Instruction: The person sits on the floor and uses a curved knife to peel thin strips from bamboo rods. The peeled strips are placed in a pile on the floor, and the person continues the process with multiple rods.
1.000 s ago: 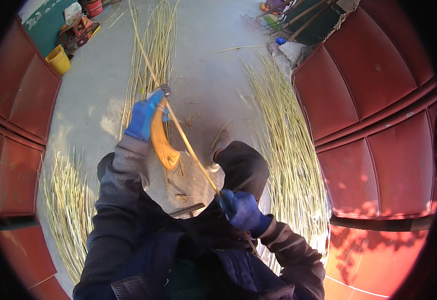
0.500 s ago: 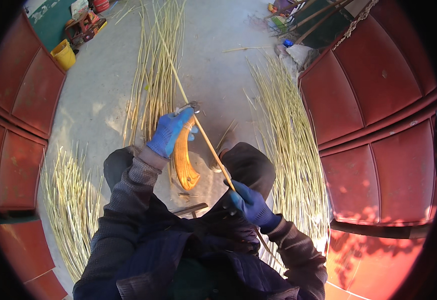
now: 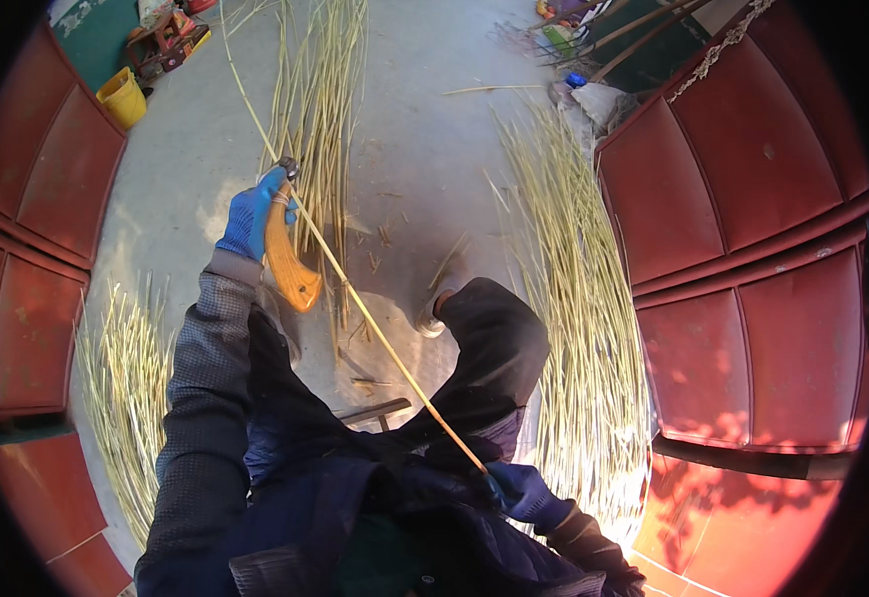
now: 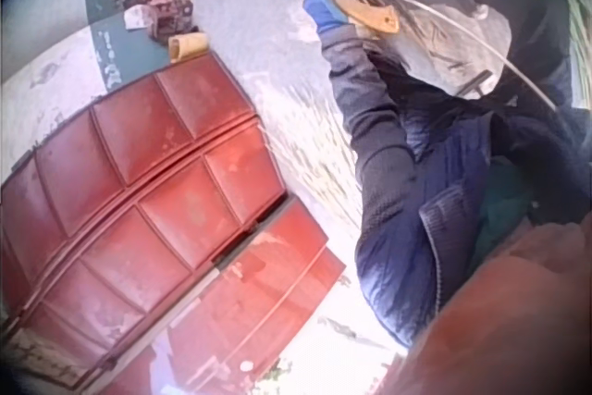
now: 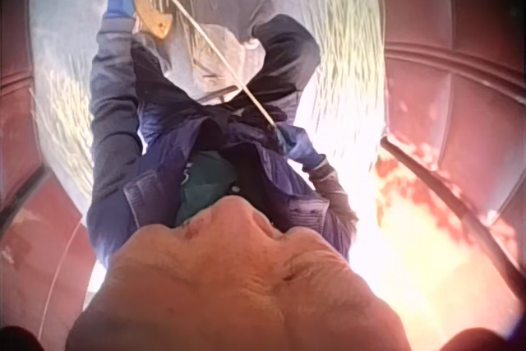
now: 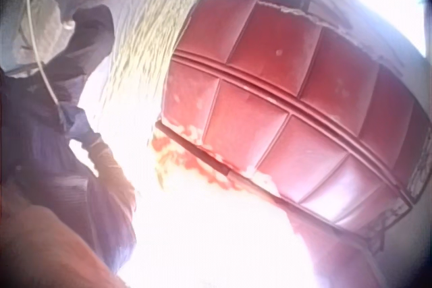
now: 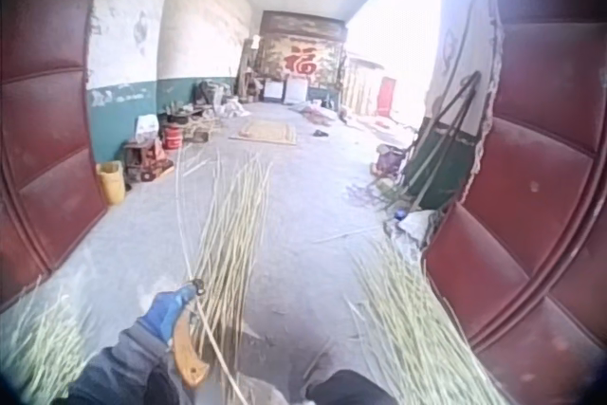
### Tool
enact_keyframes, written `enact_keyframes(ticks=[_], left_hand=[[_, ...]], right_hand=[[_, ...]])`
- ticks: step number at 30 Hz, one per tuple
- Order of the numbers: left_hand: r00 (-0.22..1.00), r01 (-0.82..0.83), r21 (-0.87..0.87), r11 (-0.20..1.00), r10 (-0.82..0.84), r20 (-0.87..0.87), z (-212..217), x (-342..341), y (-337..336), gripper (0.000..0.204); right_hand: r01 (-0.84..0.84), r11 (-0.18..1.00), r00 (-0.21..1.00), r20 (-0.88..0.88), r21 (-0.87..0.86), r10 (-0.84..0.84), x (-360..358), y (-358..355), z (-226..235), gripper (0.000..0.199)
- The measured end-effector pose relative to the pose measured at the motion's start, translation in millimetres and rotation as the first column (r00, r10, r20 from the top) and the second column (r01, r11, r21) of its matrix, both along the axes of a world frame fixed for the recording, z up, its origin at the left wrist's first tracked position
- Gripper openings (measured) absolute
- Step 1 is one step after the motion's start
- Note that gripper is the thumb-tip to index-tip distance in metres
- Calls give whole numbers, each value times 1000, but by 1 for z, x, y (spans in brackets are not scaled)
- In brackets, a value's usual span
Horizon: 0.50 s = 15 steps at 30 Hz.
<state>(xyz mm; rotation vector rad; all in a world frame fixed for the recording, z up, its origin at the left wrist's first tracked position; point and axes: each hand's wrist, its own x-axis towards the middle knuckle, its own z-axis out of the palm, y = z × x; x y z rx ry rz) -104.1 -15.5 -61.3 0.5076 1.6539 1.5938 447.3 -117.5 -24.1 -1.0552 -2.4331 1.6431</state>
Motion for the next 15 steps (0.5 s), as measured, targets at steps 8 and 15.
enact_keyframes(ticks=[8,15], left_hand=[[950,199,20,980,-198,242,2,111,-3,43],[938,336,39,941,-330,-109,-9,105,-6,42]], right_hand=[[180,970,968,-143,-160,-204,-79,50,6,36],[74,929,997,-39,363,-64,-61,22,-10,20]])
